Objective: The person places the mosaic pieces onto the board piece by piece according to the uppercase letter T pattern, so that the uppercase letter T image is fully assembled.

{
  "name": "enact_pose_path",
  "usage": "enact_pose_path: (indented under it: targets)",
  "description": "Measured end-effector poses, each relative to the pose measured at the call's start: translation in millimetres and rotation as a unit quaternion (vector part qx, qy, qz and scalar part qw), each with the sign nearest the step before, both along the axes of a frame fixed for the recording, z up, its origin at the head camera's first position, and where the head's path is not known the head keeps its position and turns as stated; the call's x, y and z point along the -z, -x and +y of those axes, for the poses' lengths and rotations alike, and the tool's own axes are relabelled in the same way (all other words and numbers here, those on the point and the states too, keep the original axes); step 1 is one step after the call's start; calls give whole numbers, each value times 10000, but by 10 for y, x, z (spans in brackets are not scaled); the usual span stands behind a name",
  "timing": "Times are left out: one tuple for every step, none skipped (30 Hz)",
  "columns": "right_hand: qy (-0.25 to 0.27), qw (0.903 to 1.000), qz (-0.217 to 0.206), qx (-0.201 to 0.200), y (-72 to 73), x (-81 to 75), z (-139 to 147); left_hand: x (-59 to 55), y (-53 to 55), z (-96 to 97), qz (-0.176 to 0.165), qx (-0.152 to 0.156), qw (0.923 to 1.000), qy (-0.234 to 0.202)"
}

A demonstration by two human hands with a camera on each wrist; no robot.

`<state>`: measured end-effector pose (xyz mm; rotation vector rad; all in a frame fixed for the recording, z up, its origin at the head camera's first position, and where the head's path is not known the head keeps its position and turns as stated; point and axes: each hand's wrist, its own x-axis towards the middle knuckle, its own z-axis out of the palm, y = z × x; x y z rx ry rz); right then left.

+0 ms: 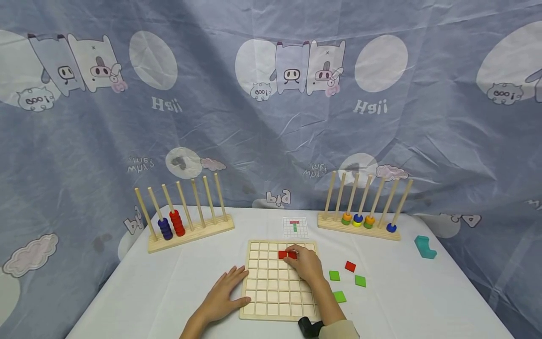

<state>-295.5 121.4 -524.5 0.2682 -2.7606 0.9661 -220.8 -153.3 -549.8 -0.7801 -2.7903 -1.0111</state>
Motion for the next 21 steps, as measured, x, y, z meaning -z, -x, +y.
enact_pose_path:
  targets:
    - [-10,10000,7,-3,0,0,-1,2,1,0,-3,2,10000,-6]
    - [-13,10000,14,-4,1,-1,-1,5,2,-1,-8,1,10000,-3]
    - [-27,10000,24,-6,2,-1,-1,8,3,-2,-3,-1,10000,0]
    - [-40,10000,31,-5,3,-1,1,10,4,-2,-1,-2,10000,-4]
    - [-45,10000,32,-8,5,-3,0,11,5,-3,6,-4,10000,0]
    - [-62,10000,33,-4,7,-2,1,12,7,-3,16,-4,10000,-2]
    - [-78,10000,30,4,10,-2,2,13,8,-3,28,-3,10000,3]
    - [-81,10000,23,16,13,-3,2,13,9,-4,38,-4,10000,-3]
    - [-98,9999,25,22,15,-2,3,13,10,-4,50,-2,10000,-9]
    - [-100,9999,19,29,17,-1,4,12,10,-4,51,2,10000,-22]
    - [-97,9999,14,29,18,1,5,13,11,-3,52,2,10000,-19]
    - [-103,9999,10,33,19,4,7,14,11,-3,50,0,10000,-16]
    - [-91,10000,2,31,20,4,8,16,12,-2,49,0,10000,-6]
    - [-74,10000,1,22,19,5,8,17,11,-2,44,-3,10000,1]
    - [-65,10000,6,18,16,7,9,19,12,-2,42,-1,10000,9]
    - [-32,10000,-5,14,10,7,9,20,11,-1,37,1,10000,10]
    - [-12,10000,-2,12,4,7,10,21,11,0,31,4,10000,13]
    - [21,10000,3,10,-1,5,11,22,10,0,29,8,10000,9]
    - [57,10000,7,10,-9,6,11,20,9,1,29,13,10000,3]
    - [102,9999,23,5,-16,6,13,21,9,1,30,15,10000,-2]
    - [136,9999,30,3,-24,6,15,21,8,0,35,17,10000,-4]
